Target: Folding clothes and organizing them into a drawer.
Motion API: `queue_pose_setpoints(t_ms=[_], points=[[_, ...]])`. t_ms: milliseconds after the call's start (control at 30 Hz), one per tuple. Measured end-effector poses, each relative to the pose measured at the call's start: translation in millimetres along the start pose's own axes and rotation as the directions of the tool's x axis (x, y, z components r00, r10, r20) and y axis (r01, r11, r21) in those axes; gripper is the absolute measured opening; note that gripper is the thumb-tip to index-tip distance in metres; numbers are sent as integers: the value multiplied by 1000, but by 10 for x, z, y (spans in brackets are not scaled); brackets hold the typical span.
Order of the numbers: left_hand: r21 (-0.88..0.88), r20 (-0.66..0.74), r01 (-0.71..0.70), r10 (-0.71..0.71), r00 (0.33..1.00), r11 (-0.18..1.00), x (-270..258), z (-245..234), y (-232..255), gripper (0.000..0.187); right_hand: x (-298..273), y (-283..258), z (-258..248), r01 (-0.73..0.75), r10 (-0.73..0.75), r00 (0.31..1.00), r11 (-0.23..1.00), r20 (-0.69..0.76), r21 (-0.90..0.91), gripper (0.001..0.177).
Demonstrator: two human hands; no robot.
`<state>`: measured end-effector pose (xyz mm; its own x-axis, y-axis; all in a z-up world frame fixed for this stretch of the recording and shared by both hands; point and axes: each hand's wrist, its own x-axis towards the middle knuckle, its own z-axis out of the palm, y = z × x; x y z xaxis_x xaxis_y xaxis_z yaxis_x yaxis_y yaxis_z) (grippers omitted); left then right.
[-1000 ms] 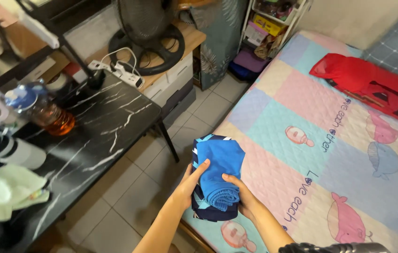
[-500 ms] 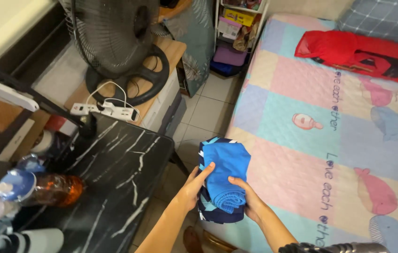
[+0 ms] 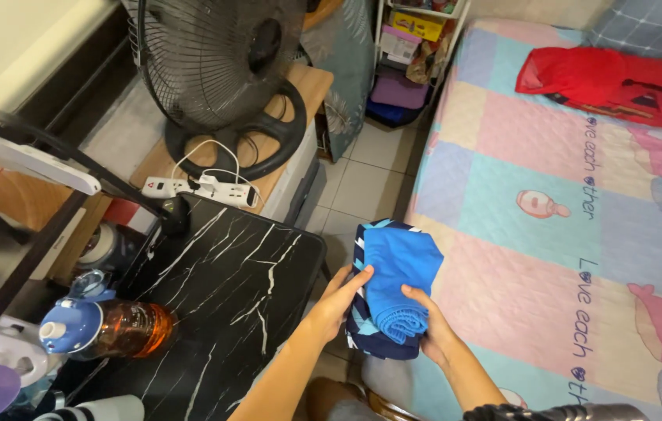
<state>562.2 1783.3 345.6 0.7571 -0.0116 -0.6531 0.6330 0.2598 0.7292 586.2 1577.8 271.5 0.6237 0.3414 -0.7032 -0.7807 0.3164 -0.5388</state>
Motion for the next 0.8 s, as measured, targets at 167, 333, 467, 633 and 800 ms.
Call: queue_pose_setpoints(t_ms=[167,333,467,633,800], points=[[35,-18,27,-26,1000,999,-1,-41,104,93,23,-51,81,26,-26,1000,1000,2,12,62],[39,16,19,-19,1000,999,130,-52,169,90,93,-133,94,25,-25,1000,999,11,25,62],[38,30,14,-16,999,999,323,-28,233,86,179,-266,99,37,-38,999,999,10,21,61],[36,40,11,-12,999,999,750,-24,362,82,501,-480,69,52,-52,999,998,-14,19,59],[36,-2,0,0,1000,999,1304,-23,621,80,1117,-692,23,51,-51,999,997,-5,57,59]])
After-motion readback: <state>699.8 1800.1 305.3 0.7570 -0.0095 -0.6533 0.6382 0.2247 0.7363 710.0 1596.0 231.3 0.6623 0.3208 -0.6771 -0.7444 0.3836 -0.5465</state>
